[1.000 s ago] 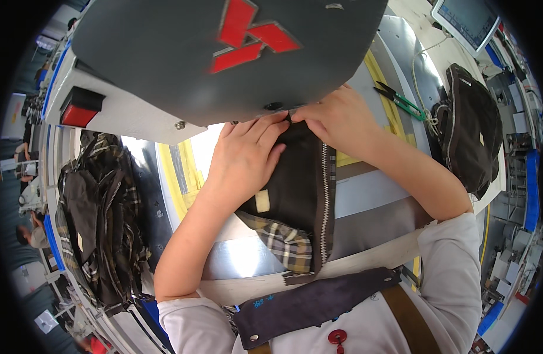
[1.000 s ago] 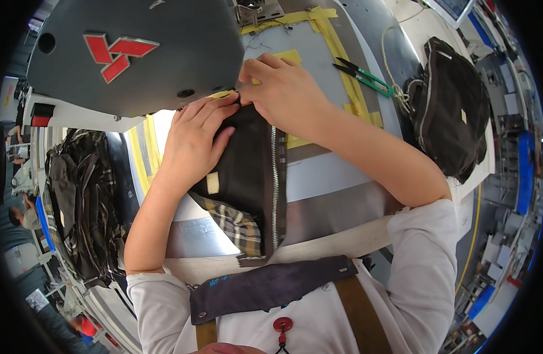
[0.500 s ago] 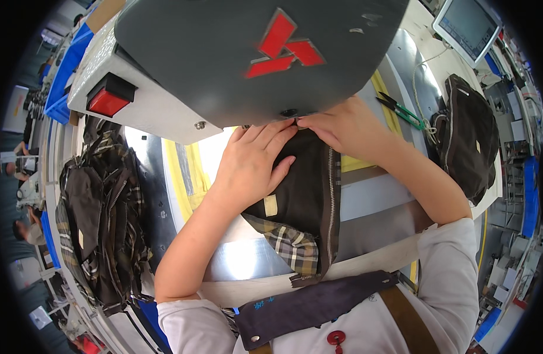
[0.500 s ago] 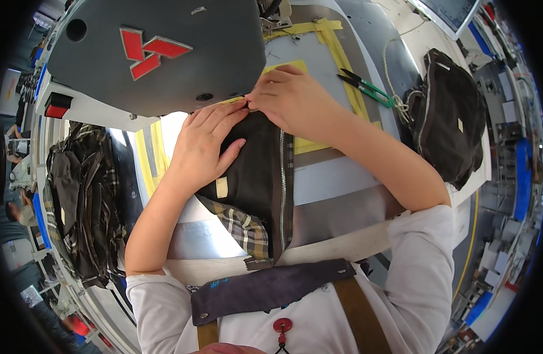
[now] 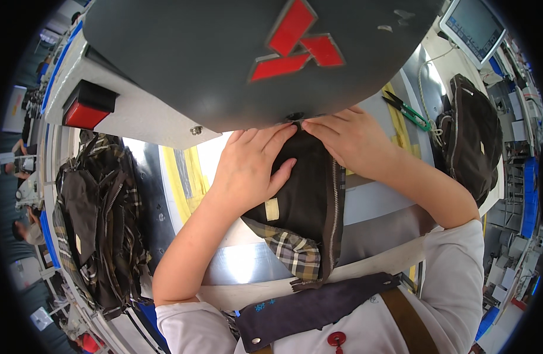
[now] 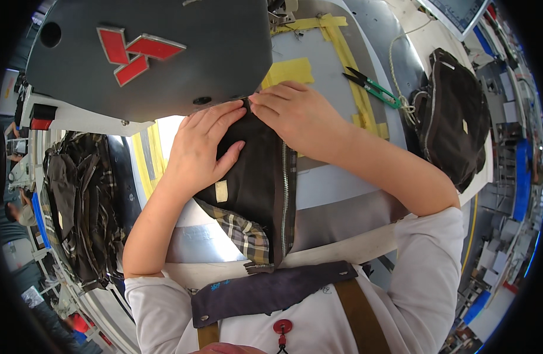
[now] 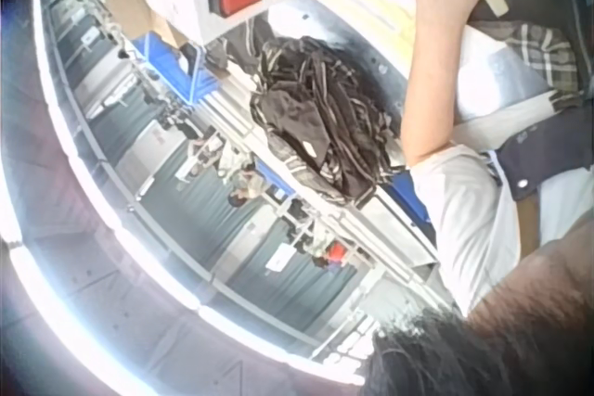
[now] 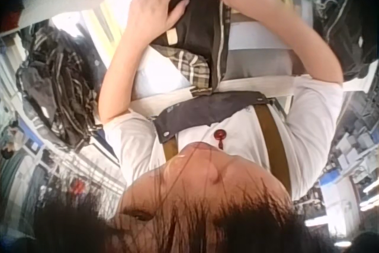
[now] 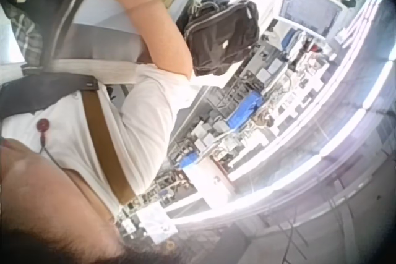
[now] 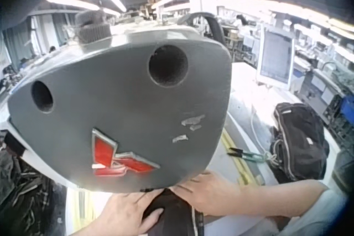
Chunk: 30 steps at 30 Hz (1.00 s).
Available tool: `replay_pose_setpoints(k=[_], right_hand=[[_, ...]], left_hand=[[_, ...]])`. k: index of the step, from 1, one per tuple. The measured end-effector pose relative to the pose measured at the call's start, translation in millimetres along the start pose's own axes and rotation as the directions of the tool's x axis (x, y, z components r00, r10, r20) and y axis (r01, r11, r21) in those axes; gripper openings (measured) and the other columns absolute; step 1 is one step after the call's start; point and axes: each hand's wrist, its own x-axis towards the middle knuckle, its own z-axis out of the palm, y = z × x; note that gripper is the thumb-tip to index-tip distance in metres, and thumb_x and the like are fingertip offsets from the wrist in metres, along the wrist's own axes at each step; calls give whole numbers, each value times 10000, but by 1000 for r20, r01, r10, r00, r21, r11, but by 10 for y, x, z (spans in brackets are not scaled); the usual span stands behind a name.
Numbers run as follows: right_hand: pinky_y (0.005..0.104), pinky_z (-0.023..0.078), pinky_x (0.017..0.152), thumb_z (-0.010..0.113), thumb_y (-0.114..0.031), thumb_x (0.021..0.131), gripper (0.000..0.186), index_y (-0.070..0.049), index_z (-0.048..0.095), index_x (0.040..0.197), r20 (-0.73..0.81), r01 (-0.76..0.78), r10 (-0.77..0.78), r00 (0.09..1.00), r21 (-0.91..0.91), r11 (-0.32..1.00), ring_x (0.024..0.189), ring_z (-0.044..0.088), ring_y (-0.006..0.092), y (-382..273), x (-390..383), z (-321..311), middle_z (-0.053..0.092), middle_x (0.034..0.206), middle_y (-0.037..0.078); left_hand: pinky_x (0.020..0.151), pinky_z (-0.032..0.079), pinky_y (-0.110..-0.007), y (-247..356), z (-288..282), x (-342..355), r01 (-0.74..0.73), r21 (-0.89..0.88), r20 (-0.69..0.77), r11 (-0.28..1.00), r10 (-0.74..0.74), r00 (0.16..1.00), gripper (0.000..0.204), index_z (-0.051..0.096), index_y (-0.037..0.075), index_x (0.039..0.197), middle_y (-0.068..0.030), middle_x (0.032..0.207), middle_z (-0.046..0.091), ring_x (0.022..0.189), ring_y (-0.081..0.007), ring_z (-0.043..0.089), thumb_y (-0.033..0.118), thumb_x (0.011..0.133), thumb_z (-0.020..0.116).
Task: The person operates an industrial sewing machine to stitch the edges of dark brown fabric bags. They repeatedly align the bag edges under the needle, sew short seams, and trim the excess thread with scissors. The process is repeated for multiple bags in a production line setting.
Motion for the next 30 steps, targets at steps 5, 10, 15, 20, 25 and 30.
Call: replay_pose_setpoints(k=[5, 10, 15, 20, 25, 30], right_hand=[[353, 497, 925, 621, -64, 766, 318, -3, 643, 1078, -10, 10, -10, 1000, 7, 1000, 1081, 602, 217, 10, -1, 12, 648, 1158, 74], [353, 499, 918, 614, -63, 769, 313, 0, 641, 1075, -11, 15, -15, 1000, 13, 1000, 1069, 608, 220, 13, 0, 11, 648, 1160, 84], [359, 495, 921, 601, -64, 772, 317, 7, 637, 1078, -8, 21, -22, 1000, -16, 1000, 1063, 611, 233, 45, 10, 44, 644, 1173, 100], [361, 493, 926, 603, -65, 770, 324, 6, 637, 1085, 19, 28, -28, 999, -28, 999, 1065, 610, 239, 47, 23, 6, 643, 1180, 92], [358, 493, 927, 601, -62, 768, 322, 1, 638, 1082, 21, 33, -32, 999, -16, 999, 1064, 610, 233, 33, 12, 2, 645, 1171, 90], [356, 500, 912, 606, -43, 754, 323, -8, 639, 1074, -7, 4, -4, 1000, -18, 1000, 1049, 614, 229, 93, 27, 61, 650, 1144, 84]], left_hand=[[942, 440, -392, 12, -12, 5, 30, -7, 11, 1000, -30, 999, 465, 600, 58, 1187, -72, 1232, 602, 1102, -283, 577, 152, 745, 712], [952, 439, -392, -5, 6, -1, 12, -28, -24, 1000, -13, 1000, 466, 601, 55, 1183, -79, 1224, 605, 1102, -282, 578, 149, 741, 713], [949, 441, -391, 1, -3, 25, 18, -6, 0, 1000, -18, 1000, 456, 607, 55, 1178, -83, 1220, 605, 1108, -281, 576, 153, 744, 709], [945, 441, -390, -23, -23, 37, 51, -5, 41, 999, -51, 998, 447, 613, 58, 1174, -80, 1214, 609, 1108, -283, 578, 159, 749, 707], [942, 444, -392, -3, -24, 36, 11, -22, -8, 1000, -11, 1000, 445, 617, 56, 1171, -81, 1209, 614, 1095, -285, 588, 162, 750, 712], [904, 470, -384, -38, -14, 80, 21, 4, -22, 1000, -21, 1000, 402, 642, 39, 1131, -101, 1136, 649, 1028, -308, 619, 163, 757, 719]])
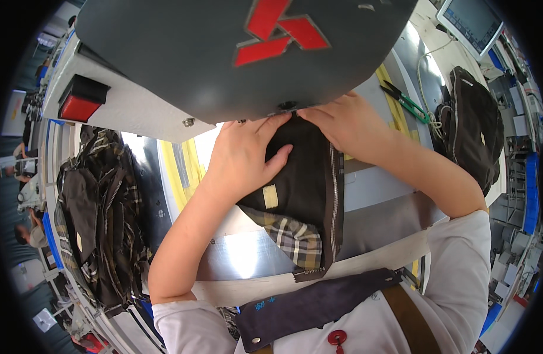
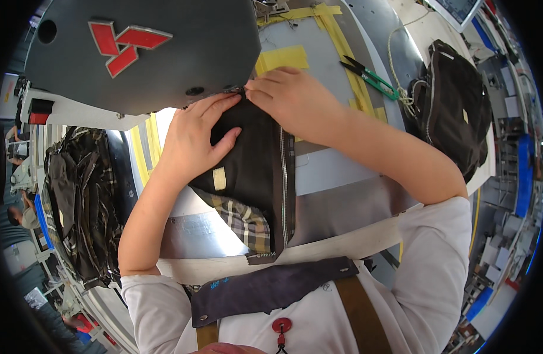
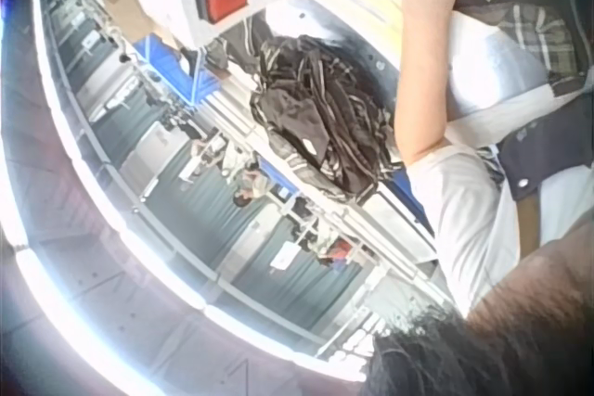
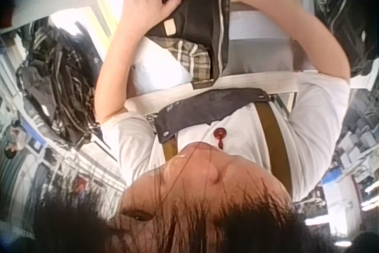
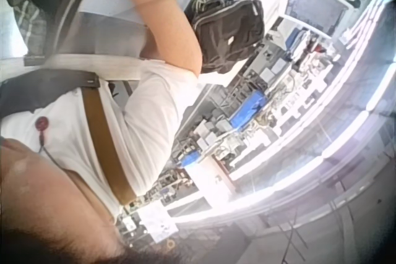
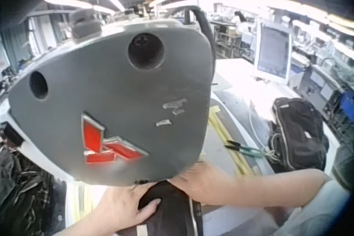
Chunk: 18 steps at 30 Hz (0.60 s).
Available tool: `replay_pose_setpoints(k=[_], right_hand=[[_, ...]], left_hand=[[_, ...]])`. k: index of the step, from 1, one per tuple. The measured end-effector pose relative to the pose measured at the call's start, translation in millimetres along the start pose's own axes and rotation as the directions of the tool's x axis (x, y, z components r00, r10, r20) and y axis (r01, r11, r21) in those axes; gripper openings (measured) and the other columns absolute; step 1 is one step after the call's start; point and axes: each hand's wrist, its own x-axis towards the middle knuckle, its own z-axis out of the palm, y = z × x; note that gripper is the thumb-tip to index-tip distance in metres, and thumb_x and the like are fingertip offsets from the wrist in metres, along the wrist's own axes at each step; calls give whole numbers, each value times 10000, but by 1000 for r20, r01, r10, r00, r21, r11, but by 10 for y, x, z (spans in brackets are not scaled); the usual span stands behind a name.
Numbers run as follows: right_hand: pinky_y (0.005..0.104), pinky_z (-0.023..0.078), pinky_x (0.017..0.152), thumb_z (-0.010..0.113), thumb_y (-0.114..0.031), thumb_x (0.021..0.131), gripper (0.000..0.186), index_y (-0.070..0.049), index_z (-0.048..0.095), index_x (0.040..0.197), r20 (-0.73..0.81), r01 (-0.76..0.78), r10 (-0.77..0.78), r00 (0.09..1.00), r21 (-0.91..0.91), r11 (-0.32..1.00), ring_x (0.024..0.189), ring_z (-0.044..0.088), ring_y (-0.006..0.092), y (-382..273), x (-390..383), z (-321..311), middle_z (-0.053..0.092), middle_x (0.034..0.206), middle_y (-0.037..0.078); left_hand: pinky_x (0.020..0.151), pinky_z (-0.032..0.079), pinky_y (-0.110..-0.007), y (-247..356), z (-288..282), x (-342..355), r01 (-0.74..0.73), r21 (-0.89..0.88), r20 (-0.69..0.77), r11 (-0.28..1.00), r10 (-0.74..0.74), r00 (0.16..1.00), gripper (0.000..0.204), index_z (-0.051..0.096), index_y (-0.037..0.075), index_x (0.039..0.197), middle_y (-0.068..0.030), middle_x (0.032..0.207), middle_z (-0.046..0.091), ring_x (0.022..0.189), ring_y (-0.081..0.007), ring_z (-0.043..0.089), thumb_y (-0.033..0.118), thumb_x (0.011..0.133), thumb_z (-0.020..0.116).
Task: The person operates an industrial sewing machine to stitch the edges of dark brown fabric bags. They repeatedly align the bag edges under the needle, sew short seams, and trim the excess thread with scissors. The process is repeated for multiple bags in a production line setting.
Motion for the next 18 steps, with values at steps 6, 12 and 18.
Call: replay_pose_setpoints(k=[6, 12, 18], right_hand=[[348, 508, 902, 616, -36, 742, 330, -13, 641, 1070, -32, 7, -6, 999, 20, 1000, 1030, 623, 225, 87, 63, 9, 663, 1092, 76], [342, 508, 912, 616, -46, 748, 338, -22, 649, 1083, -25, 4, -5, 1000, -11, 1000, 1058, 618, 220, 4, 46, 0, 661, 1102, 73], [362, 489, 934, 570, -100, 799, 340, 15, 622, 1114, -6, -11, 11, 1000, 2, 1000, 1071, 615, 259, 35, -26, 39, 655, 1117, 109]], left_hand=[[829, 506, -381, -54, 32, 27, 0, 64, -25, 998, 1, 1000, 389, 656, 33, 1122, -126, 1087, 671, 952, -332, 640, 172, 765, 720], [830, 504, -387, -43, 32, -29, 22, 15, -23, 1000, -21, 1000, 397, 653, 50, 1141, -123, 1114, 664, 965, -324, 640, 177, 770, 713], [846, 496, -412, -56, 79, 3, 0, 13, 1, 1000, 0, 1000, 439, 620, 71, 1203, -129, 1162, 646, 1028, -320, 624, 180, 785, 695]])
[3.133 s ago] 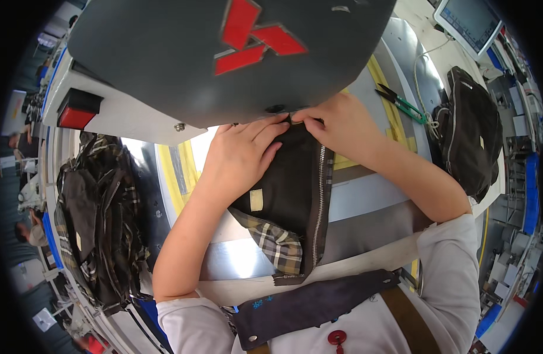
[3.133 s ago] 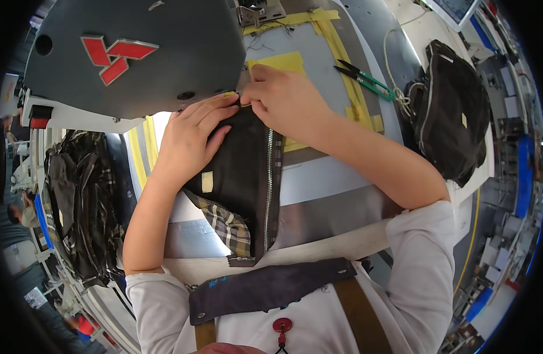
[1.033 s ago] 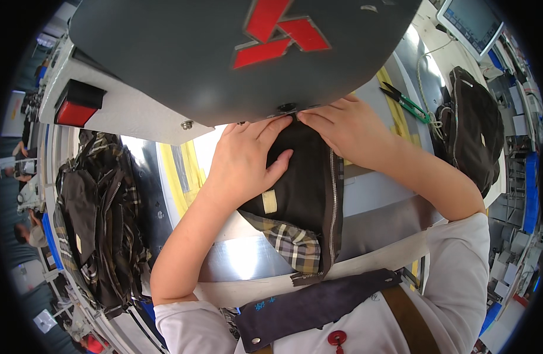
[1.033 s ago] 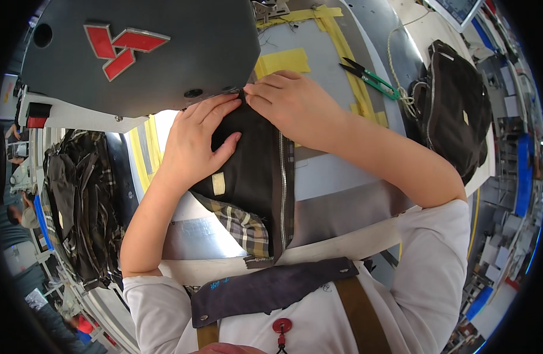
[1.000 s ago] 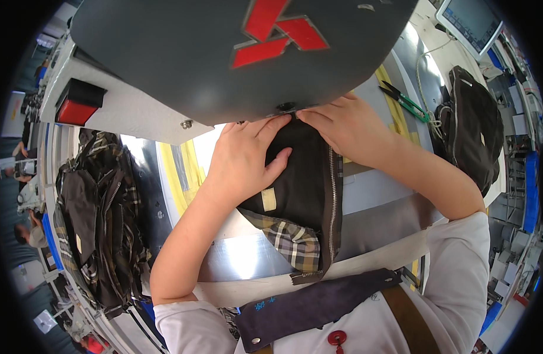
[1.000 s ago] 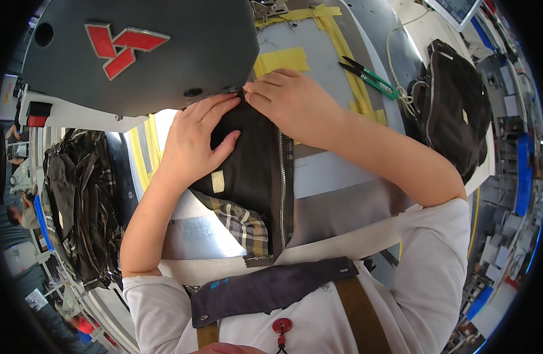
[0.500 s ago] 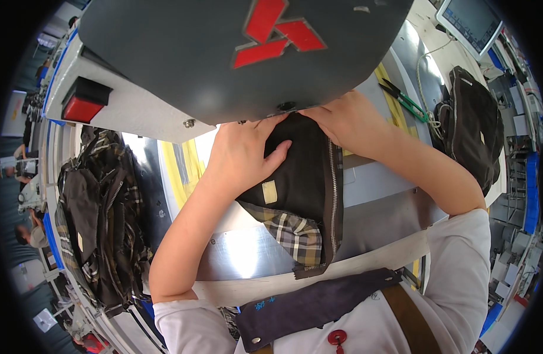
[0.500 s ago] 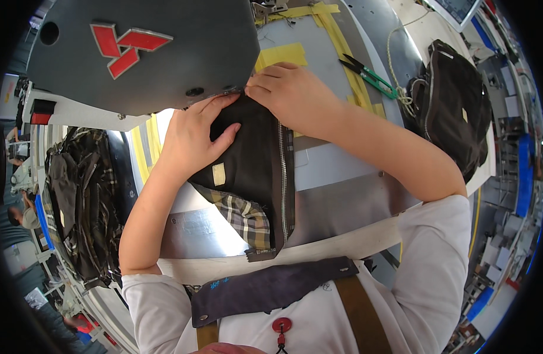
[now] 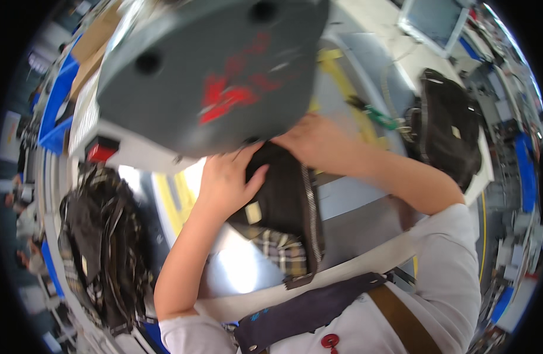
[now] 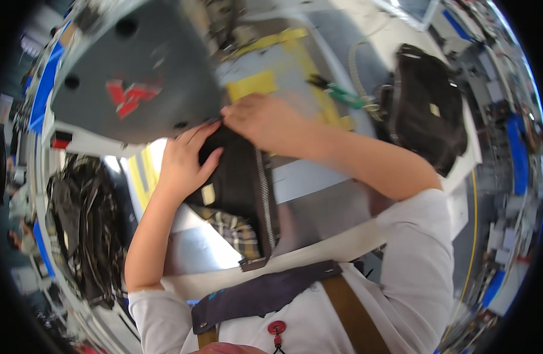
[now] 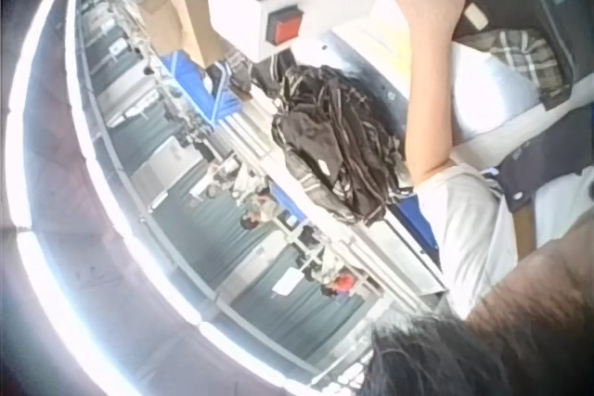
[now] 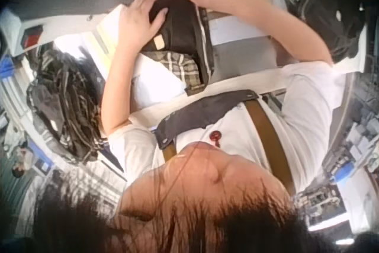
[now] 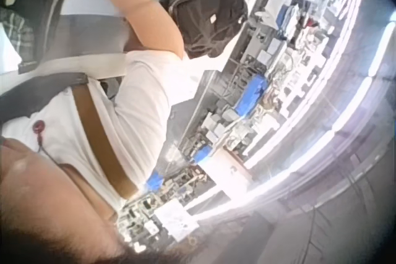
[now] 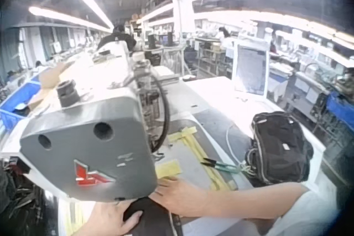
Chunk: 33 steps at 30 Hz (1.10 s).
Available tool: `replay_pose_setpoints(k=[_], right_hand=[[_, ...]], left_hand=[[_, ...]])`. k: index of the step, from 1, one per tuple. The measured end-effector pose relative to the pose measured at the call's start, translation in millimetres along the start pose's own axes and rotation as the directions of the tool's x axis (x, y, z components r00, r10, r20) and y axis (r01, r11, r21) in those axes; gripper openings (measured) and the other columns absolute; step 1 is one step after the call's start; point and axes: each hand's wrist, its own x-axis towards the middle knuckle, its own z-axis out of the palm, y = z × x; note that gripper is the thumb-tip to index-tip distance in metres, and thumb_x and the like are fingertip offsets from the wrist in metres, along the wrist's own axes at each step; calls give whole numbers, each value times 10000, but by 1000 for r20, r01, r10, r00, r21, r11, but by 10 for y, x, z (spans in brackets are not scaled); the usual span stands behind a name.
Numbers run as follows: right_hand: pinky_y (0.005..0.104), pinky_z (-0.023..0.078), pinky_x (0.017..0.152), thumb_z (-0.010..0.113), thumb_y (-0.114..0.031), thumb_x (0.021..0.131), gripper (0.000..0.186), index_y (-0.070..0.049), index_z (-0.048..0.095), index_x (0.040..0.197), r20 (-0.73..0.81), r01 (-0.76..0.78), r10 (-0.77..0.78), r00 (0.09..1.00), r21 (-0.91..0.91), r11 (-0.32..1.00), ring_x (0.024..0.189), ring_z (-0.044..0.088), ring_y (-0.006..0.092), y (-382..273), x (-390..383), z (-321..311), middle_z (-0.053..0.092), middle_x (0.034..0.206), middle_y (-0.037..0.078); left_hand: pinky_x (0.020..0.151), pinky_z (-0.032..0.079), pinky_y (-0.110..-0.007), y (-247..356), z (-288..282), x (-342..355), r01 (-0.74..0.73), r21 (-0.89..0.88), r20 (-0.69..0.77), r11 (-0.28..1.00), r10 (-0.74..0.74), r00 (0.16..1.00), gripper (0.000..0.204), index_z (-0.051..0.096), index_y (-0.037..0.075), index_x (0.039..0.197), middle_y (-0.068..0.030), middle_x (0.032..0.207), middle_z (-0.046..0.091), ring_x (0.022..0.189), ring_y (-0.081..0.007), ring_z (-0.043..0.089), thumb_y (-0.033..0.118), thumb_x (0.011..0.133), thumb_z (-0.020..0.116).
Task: The person operates an industrial sewing machine to stitch the edges of dark brown fabric bags. They repeatedly align the bag edges under the needle, sew short seams, and trim the excess thread with scissors. The process is repeated for multiple bags in a production line setting.
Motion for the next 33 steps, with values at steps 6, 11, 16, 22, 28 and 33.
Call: replay_pose_setpoints(k=[6, 11, 16, 22, 28, 33], right_hand=[[382, 461, 946, 556, -148, 798, 310, 9, 599, 1062, 18, 82, -84, 996, 80, 993, 1089, 581, 269, 41, 124, 162, 611, 1148, 125], [356, 458, 945, 583, -139, 789, 277, 1, 625, 1024, 89, 27, -26, 996, -9, 1000, 1096, 573, 244, -39, -48, 74, 622, 1165, 106], [341, 465, 933, 588, -152, 791, 260, -9, 642, 1002, 53, 31, -32, 998, 16, 999, 1096, 572, 235, -43, -60, 115, 627, 1168, 97], [330, 476, 896, 584, -160, 798, 246, -11, 652, 980, 36, 52, -52, 998, -13, 999, 1057, 588, 234, -30, -51, 170, 636, 1151, 96], [341, 475, 897, 588, -158, 797, 246, -8, 647, 983, 13, 58, -58, 998, -30, 998, 1058, 587, 242, -11, -48, 230, 630, 1152, 108], [344, 474, 896, 593, -154, 791, 250, -8, 638, 990, 54, 54, -53, 997, -22, 998, 1081, 577, 245, 8, -48, 190, 619, 1167, 113]], left_hand=[[981, 410, -419, 51, -47, -77, 56, 36, -5, 998, -55, 998, 435, 596, 44, 1214, -131, 1235, 592, 1141, -337, 549, 135, 795, 666], [1002, 390, -432, 208, -3, -27, -38, 2, 3, 999, 38, 999, 433, 578, 18, 1203, -131, 1243, 578, 1155, -351, 529, 102, 784, 649], [999, 382, -454, 196, 31, -61, -61, 65, -61, 996, 65, 996, 408, 585, 10, 1136, -132, 1214, 585, 1125, -348, 533, 110, 752, 678], [994, 382, -455, 140, 57, -89, -54, 61, -58, 997, 57, 997, 392, 591, 7, 1126, -131, 1215, 584, 1122, -354, 532, 125, 761, 669], [990, 384, -457, 155, 21, -76, -65, 69, -33, 996, 68, 997, 395, 589, 2, 1133, -136, 1220, 582, 1120, -356, 531, 126, 766, 664], [998, 381, -454, 156, 31, -55, -47, 42, -36, 998, 48, 998, 393, 589, 0, 1133, -139, 1210, 586, 1126, -355, 529, 126, 768, 663]])
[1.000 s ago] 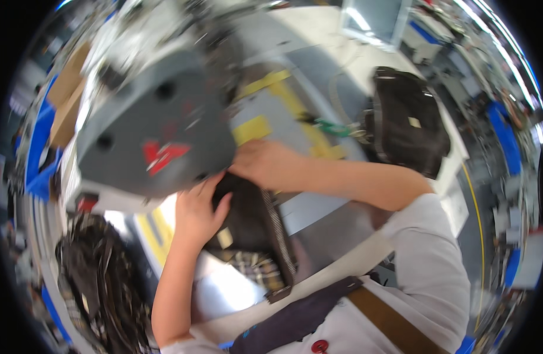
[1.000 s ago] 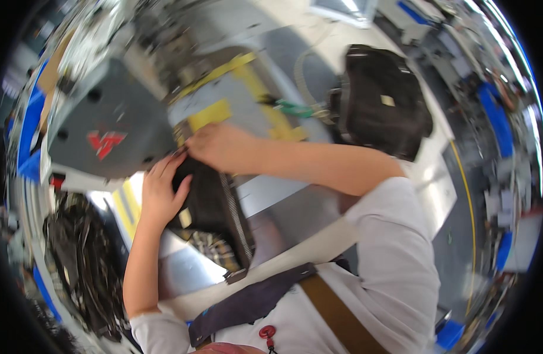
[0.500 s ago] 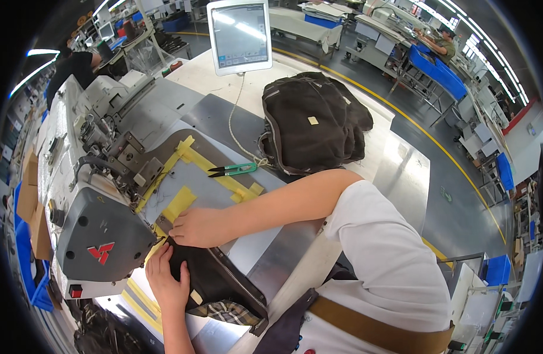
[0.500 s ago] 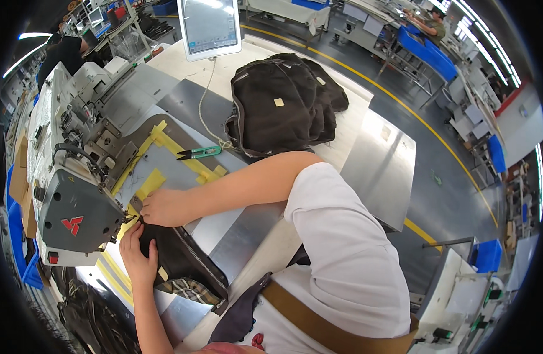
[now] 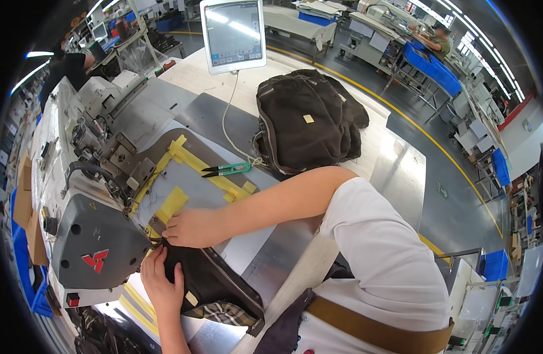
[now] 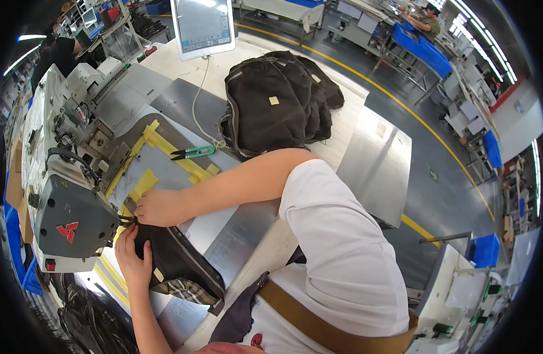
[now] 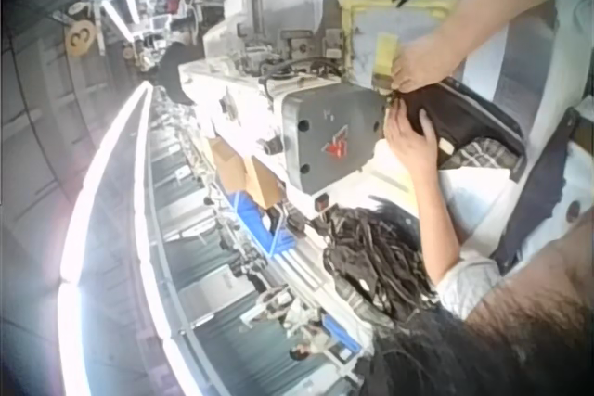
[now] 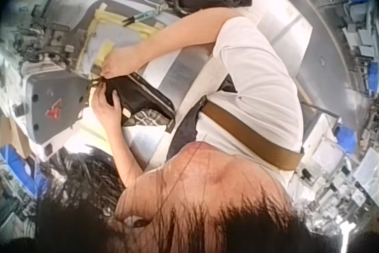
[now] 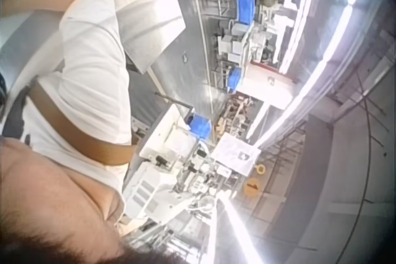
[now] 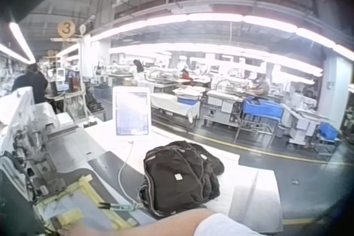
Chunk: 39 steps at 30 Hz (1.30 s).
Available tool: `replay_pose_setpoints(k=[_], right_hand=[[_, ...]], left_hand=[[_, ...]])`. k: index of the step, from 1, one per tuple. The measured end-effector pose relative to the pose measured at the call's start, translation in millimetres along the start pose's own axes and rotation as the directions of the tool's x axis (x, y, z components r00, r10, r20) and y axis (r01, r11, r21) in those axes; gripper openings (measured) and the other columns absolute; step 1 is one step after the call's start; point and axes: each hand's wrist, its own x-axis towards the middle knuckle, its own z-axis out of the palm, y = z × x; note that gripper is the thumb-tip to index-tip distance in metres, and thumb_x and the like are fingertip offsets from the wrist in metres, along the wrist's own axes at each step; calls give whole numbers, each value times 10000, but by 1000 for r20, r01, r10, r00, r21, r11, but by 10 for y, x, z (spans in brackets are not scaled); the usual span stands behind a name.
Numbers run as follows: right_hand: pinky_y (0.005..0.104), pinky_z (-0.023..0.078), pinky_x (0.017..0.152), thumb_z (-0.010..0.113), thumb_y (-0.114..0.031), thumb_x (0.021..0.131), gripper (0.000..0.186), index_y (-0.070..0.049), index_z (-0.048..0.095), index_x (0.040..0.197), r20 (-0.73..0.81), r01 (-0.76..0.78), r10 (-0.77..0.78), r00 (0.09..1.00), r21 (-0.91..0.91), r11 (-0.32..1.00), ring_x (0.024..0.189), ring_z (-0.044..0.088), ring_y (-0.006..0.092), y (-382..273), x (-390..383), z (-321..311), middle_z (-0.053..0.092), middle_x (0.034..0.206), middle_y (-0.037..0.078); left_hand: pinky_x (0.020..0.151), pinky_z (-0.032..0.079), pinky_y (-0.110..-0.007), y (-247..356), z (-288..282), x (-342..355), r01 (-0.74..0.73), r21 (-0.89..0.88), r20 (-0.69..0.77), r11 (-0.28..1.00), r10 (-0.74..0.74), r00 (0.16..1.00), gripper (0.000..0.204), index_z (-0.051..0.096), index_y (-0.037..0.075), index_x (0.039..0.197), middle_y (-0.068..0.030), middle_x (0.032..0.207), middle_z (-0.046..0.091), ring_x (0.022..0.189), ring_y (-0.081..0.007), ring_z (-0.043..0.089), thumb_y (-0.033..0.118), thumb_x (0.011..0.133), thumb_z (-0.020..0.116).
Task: The person operates an industrial sewing machine to stitch the edges of dark brown fabric bags. They repeatedly align the bag edges under the needle, sew short seams, and trim the excess thread with scissors. The process is repeated for multiple bags in a production line setting.
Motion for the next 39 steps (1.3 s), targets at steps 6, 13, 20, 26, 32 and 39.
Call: replay_pose_setpoints(k=[6, 13, 20, 26, 32, 39], right_hand=[[353, 451, 953, 594, -155, 793, 303, -7, 610, 1057, 142, -28, 19, 990, 61, 998, 1148, 551, 258, -36, 14, -141, 582, 1234, 127], [368, 496, 859, 590, -125, 782, 216, -24, 612, 972, -90, 1, 3, 996, 43, 999, 1007, 611, 265, 17, 42, -126, 626, 1076, 118], [366, 485, 925, 573, -96, 792, 324, 5, 609, 1097, -33, -27, 27, 999, 26, 999, 1072, 601, 250, 14, 50, -143, 615, 1204, 109], [356, 484, 937, 569, -65, 796, 342, -2, 619, 1128, -29, -50, 51, 998, 36, 998, 1085, 598, 228, -9, 40, -149, 615, 1217, 88], [348, 492, 913, 602, -73, 784, 328, -40, 639, 1107, -94, -82, 87, 992, 56, 995, 1063, 600, 227, -24, 12, -110, 620, 1191, 65], [351, 522, 720, 670, -81, 790, 213, -97, 640, 1000, -172, -296, 305, 937, 77, 952, 916, 613, 223, -191, 70, -154, 611, 975, 31]], left_hand=[[1022, 377, -453, 7, -16, 5, -15, -12, 4, 1000, 16, 1000, 397, 594, 10, 1128, -136, 1218, 590, 1137, -344, 534, 123, 757, 677], [940, 433, -424, -17, -56, 36, 100, -49, 9, 994, -100, 995, 401, 624, 33, 1135, -146, 1148, 626, 1090, -347, 573, 168, 767, 708], [844, 461, -390, -106, -11, -18, 73, -7, -31, 997, -73, 997, 385, 644, 62, 1147, -88, 1202, 629, 1051, -290, 616, 200, 794, 714], [820, 458, -383, -110, 6, -24, 71, -9, -57, 997, -71, 996, 381, 649, 70, 1145, -86, 1173, 639, 1037, -272, 619, 213, 799, 717], [827, 459, -384, -113, 0, -39, 68, -37, -58, 997, -70, 996, 361, 649, 72, 1147, -75, 1168, 642, 1039, -266, 613, 215, 819, 700], [748, 492, -391, -95, -79, 73, 437, -219, 88, 872, -428, 899, 296, 680, -6, 974, -158, 931, 687, 811, -351, 644, 269, 864, 681]])
